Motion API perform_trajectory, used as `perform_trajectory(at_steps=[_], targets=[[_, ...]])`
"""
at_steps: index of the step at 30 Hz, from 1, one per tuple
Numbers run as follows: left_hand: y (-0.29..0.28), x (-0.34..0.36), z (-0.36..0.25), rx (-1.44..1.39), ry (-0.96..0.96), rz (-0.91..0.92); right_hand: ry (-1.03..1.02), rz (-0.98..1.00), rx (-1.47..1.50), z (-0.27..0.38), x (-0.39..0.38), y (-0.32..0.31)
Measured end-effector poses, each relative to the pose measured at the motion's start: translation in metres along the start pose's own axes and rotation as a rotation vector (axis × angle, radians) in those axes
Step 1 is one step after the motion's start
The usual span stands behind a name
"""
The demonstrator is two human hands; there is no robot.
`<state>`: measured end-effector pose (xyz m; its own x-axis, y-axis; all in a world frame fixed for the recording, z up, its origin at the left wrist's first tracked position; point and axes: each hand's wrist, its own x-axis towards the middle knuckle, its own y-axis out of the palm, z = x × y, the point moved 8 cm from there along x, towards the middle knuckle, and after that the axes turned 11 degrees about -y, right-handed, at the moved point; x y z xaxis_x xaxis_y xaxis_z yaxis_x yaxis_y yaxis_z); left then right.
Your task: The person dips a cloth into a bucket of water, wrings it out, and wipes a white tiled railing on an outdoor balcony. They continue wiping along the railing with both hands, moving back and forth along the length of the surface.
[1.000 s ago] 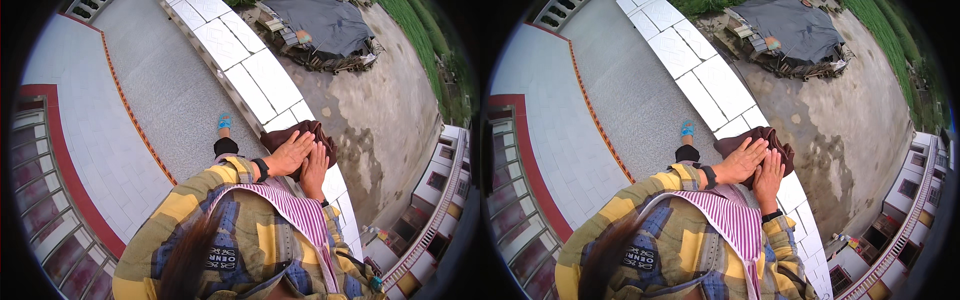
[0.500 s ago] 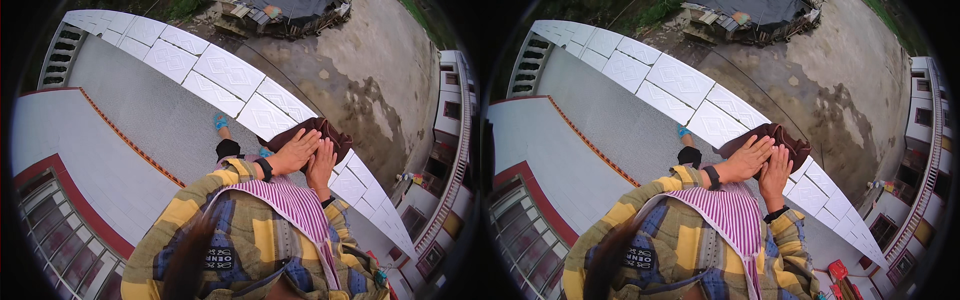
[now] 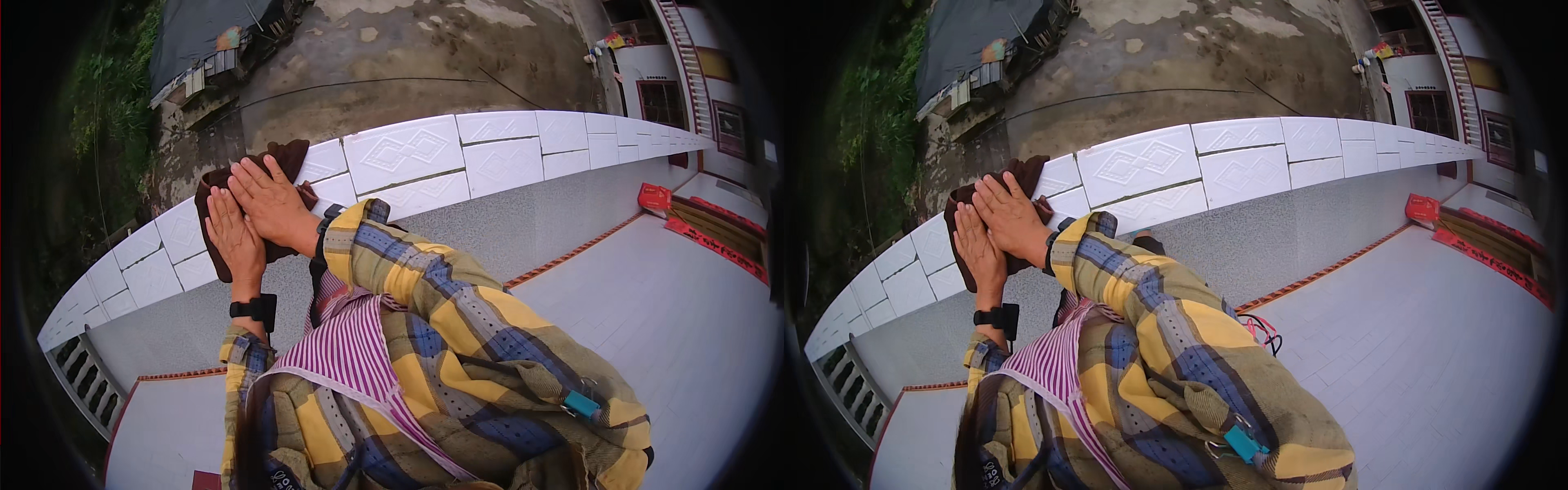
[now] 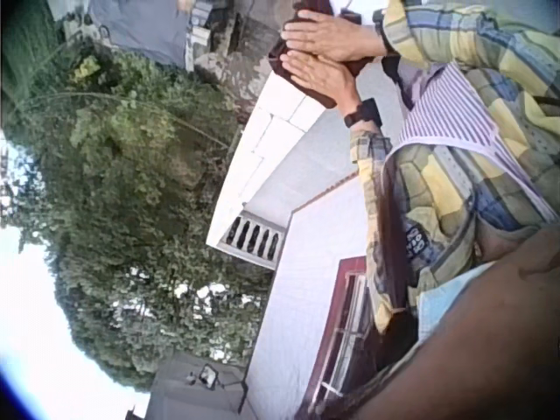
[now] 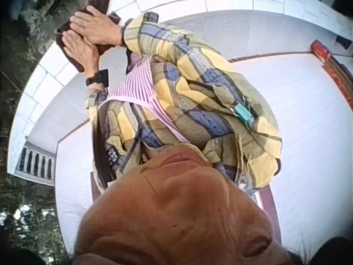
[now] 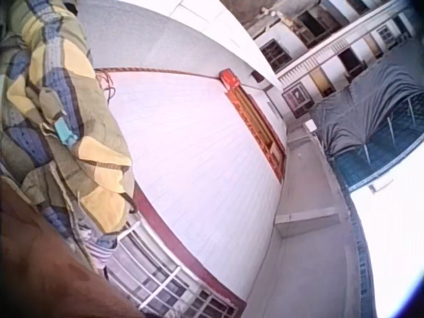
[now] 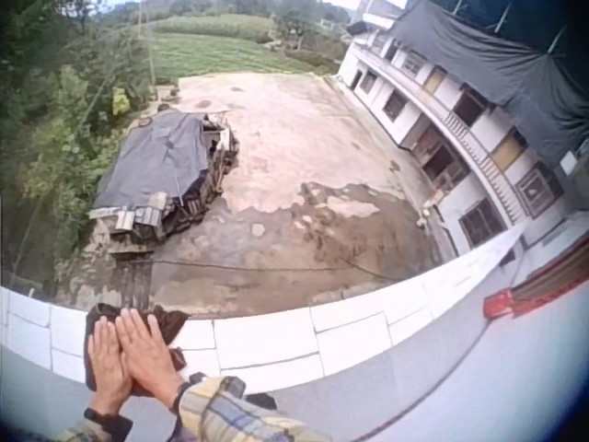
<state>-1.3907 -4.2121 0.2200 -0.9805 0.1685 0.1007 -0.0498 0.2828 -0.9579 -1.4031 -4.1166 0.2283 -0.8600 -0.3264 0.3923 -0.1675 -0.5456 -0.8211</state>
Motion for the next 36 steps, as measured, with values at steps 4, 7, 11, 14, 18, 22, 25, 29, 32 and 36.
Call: perform_trajectory(at_steps=[4, 7, 11, 14, 18, 22, 25, 29, 32, 36], targets=[[0.002, 0.000, -0.003, 0.043, 0.016, 0.009, -0.013, -0.019, 0.091, 0.004, -0.036, -0.026], [0.000, 0.001, -0.005, 0.056, 0.008, 0.027, 0.032, 0.049, 0.474, 0.006, -0.085, -0.068], [-0.003, 0.001, -0.010, 0.069, 0.025, 0.009, 0.446, 0.071, 0.463, -0.064, -0.183, -0.159], [-0.004, 0.000, -0.012, 0.051, 0.022, -0.005, 0.796, -0.024, 0.067, -0.133, -0.261, -0.231], [-0.005, 0.001, -0.011, 0.054, 0.017, -0.014, 0.866, -0.159, -0.058, -0.173, -0.298, -0.264], [-0.004, 0.001, -0.010, 0.054, 0.018, -0.020, 0.850, -0.052, -0.084, -0.178, -0.295, -0.256], [-0.004, 0.000, -0.009, 0.050, 0.008, -0.030, 0.795, -0.001, -0.157, -0.178, -0.288, -0.256], [-0.004, 0.001, -0.008, 0.056, -0.004, -0.041, 0.756, 0.043, -0.201, -0.184, -0.285, -0.255], [-0.004, 0.001, -0.008, 0.067, -0.011, -0.061, 0.751, -0.008, -0.174, -0.186, -0.284, -0.256], [-0.004, 0.001, -0.006, 0.053, -0.021, -0.067, 0.742, 0.044, -0.177, -0.189, -0.281, -0.255]])
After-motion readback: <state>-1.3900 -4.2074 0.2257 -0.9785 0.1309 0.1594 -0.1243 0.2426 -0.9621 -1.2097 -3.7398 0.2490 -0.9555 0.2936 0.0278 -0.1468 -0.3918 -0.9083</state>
